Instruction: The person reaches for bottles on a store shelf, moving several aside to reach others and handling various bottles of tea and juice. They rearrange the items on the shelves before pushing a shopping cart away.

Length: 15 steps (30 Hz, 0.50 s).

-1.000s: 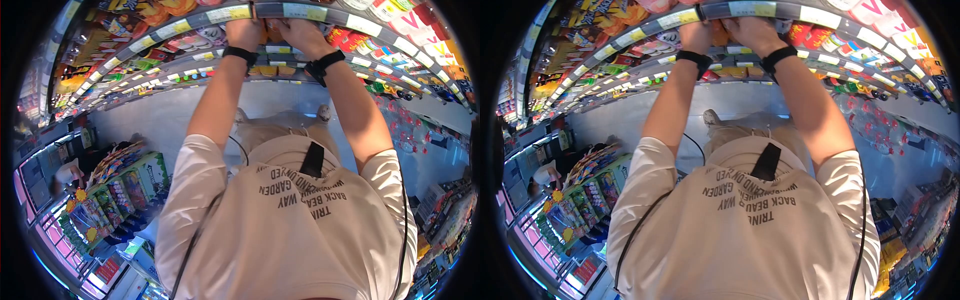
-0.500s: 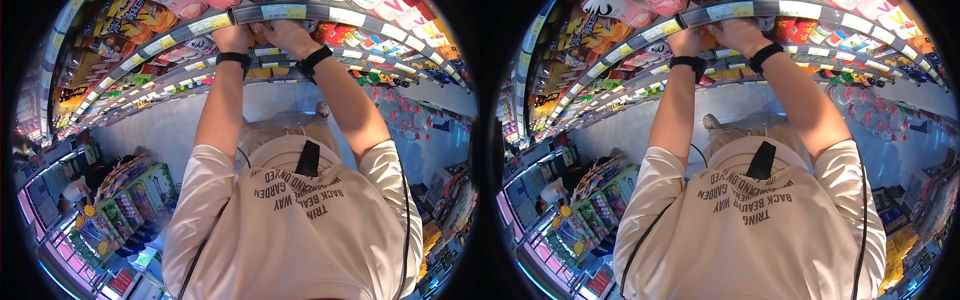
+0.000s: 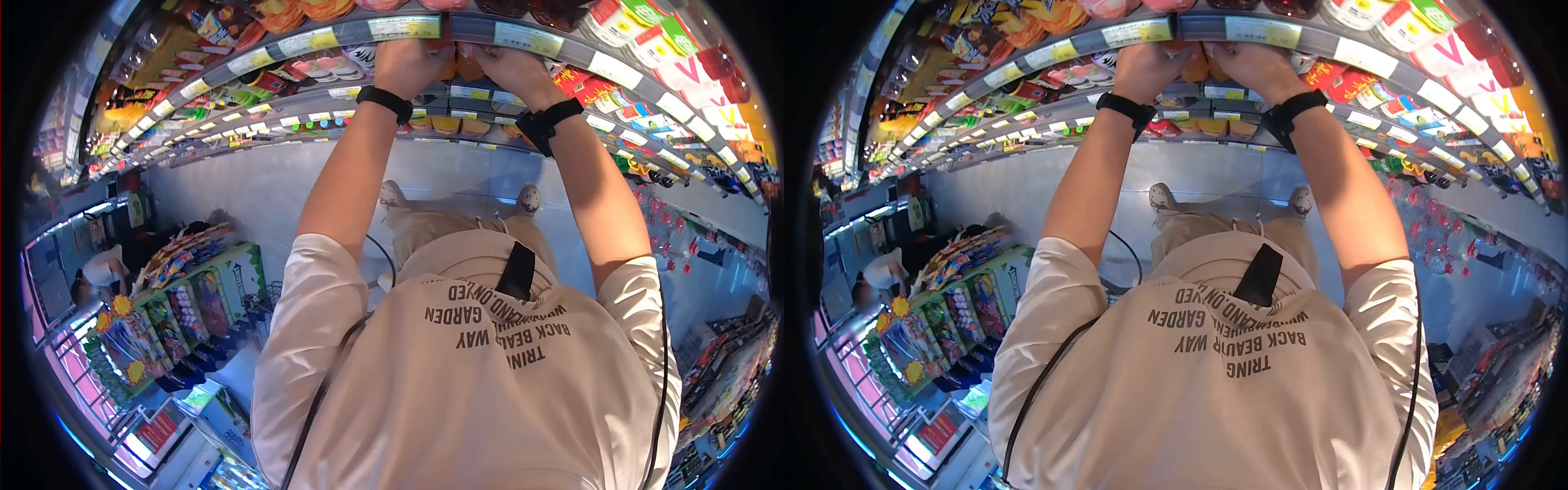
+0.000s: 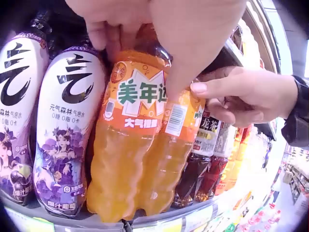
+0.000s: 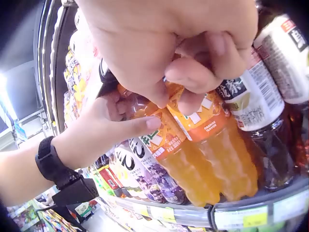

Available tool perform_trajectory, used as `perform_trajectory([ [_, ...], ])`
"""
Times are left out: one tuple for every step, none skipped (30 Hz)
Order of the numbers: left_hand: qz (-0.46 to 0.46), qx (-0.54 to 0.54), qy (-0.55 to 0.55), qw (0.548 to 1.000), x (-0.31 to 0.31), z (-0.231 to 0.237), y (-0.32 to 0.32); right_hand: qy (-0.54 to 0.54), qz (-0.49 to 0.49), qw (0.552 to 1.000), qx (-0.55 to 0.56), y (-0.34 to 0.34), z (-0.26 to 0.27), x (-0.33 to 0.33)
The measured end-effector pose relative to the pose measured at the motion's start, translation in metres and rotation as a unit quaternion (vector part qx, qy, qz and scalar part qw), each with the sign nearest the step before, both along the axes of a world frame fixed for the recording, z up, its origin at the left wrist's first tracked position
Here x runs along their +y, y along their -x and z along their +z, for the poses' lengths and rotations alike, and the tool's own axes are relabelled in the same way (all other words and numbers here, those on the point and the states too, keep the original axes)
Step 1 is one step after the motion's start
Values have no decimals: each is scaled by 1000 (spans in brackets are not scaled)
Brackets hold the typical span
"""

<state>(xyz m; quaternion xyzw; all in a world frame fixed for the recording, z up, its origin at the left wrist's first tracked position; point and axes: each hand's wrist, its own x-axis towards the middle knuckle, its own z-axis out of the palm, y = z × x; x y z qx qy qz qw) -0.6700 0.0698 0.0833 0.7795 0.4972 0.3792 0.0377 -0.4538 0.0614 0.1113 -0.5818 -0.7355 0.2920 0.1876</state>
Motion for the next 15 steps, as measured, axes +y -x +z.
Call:
perform_trajectory([
  [4, 13, -27, 1000, 0, -1, 2, 11, 4, 1000, -10, -1, -1, 4],
  [2, 18, -10, 1000, -3, -1, 3, 23, 7, 1000, -19, -1, -3, 7],
  [0, 22, 7, 1000, -9, -1, 4, 37, 10, 999, -29, -2, -5, 8],
  [-3, 27, 24, 999, -15, 0, 5, -3, 16, 1000, -22, -3, -8, 8],
  [-5, 33, 41, 999, -18, 3, 6, -44, 23, 999, -14, -5, -13, 8],
  [-10, -28, 72, 997, -19, 7, 6, -86, 30, 996, -5, -6, -17, 10],
  [-20, -21, 90, 996, -17, 6, 8, -95, 39, 995, 16, -6, -21, 13],
  [-31, -13, 108, 994, -13, 4, 12, -105, 47, 993, 36, -7, -24, 16],
  [-43, -5, 127, 991, -11, 4, 13, -114, 53, 990, 58, -8, -25, 17],
  [-64, -101, 156, 981, -16, 17, 8, -122, 43, 991, 44, -7, -22, 14],
  [-85, -196, 182, 960, -22, 33, 1, -131, 33, 990, 30, -5, -19, 9],
  [-106, -288, 207, 929, -26, 43, -4, -140, 22, 990, 17, -3, -15, 5],
  [-99, -271, 226, 930, -22, 36, -3, -136, 22, 990, 30, -1, -13, 2],
  [-93, -253, 245, 931, -13, 23, 1, -132, 22, 990, 43, 1, -11, -1],
  [-88, -234, 264, 931, -6, 13, 4, -128, 21, 990, 56, 2, -10, -3],
])
